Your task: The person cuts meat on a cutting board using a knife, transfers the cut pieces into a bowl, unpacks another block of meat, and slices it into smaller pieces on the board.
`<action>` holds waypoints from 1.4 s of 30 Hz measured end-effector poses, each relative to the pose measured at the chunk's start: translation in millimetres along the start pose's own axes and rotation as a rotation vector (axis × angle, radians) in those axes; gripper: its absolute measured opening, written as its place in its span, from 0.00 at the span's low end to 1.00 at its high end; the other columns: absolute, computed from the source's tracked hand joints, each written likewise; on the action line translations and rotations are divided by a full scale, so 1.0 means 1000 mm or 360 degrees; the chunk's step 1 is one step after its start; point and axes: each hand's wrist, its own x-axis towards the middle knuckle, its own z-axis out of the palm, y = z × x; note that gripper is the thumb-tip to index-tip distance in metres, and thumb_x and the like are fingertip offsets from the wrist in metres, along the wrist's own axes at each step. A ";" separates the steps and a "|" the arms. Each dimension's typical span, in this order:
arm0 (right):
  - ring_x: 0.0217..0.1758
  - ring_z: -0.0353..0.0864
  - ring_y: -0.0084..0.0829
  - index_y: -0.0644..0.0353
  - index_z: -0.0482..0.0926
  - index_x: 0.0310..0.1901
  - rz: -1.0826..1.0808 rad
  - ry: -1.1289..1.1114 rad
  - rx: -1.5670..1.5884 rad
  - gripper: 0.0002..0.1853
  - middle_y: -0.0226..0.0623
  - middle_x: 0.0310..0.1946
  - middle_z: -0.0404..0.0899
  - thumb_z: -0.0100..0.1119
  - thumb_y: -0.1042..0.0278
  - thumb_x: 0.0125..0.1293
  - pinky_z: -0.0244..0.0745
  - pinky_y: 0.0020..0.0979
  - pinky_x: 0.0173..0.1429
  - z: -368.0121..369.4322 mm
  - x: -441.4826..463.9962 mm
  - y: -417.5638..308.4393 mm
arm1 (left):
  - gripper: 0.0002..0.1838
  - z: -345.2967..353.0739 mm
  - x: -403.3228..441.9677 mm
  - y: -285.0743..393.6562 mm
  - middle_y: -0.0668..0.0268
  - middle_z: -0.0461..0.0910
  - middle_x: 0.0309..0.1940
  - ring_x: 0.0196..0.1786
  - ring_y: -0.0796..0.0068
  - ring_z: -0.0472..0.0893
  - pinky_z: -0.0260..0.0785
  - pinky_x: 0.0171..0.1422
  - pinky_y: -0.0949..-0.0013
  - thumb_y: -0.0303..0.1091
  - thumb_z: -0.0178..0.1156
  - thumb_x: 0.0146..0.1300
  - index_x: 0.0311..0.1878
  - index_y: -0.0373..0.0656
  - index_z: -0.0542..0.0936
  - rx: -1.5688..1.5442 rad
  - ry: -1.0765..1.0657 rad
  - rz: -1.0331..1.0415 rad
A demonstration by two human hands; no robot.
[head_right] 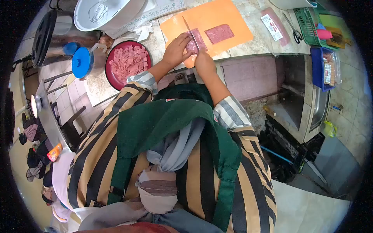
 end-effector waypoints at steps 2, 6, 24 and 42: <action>0.41 0.82 0.61 0.68 0.69 0.46 0.0053 -0.0011 0.0030 0.13 0.65 0.35 0.80 0.41 0.65 0.72 0.73 0.57 0.46 0.002 -0.013 0.004 | 0.30 -0.002 0.000 0.000 0.54 0.71 0.63 0.67 0.55 0.69 0.63 0.70 0.58 0.41 0.67 0.56 0.60 0.37 0.74 0.0011 0.0006 0.0017; 0.42 0.82 0.61 0.68 0.70 0.45 0.0181 -0.0078 -0.0042 0.13 0.65 0.36 0.80 0.41 0.65 0.72 0.73 0.57 0.47 0.005 -0.033 0.015 | 0.30 -0.001 0.000 0.002 0.54 0.70 0.63 0.68 0.55 0.69 0.63 0.71 0.58 0.41 0.67 0.56 0.60 0.37 0.74 -0.0021 -0.0035 -0.0010; 0.37 0.81 0.64 0.67 0.69 0.45 0.0104 -0.0104 -0.0008 0.13 0.65 0.31 0.80 0.45 0.63 0.73 0.74 0.59 0.44 -0.009 -0.077 0.039 | 0.27 0.000 -0.003 0.000 0.53 0.70 0.63 0.67 0.54 0.68 0.63 0.71 0.58 0.38 0.67 0.56 0.57 0.36 0.75 -0.0140 0.0006 -0.0118; 0.36 0.84 0.59 0.66 0.68 0.46 -0.0129 -0.0033 -0.0196 0.17 0.61 0.29 0.81 0.36 0.58 0.76 0.75 0.57 0.40 -0.022 -0.024 -0.017 | 0.25 0.000 -0.008 -0.007 0.55 0.73 0.59 0.65 0.56 0.71 0.66 0.69 0.61 0.37 0.65 0.55 0.54 0.36 0.76 -0.0191 0.0088 -0.0088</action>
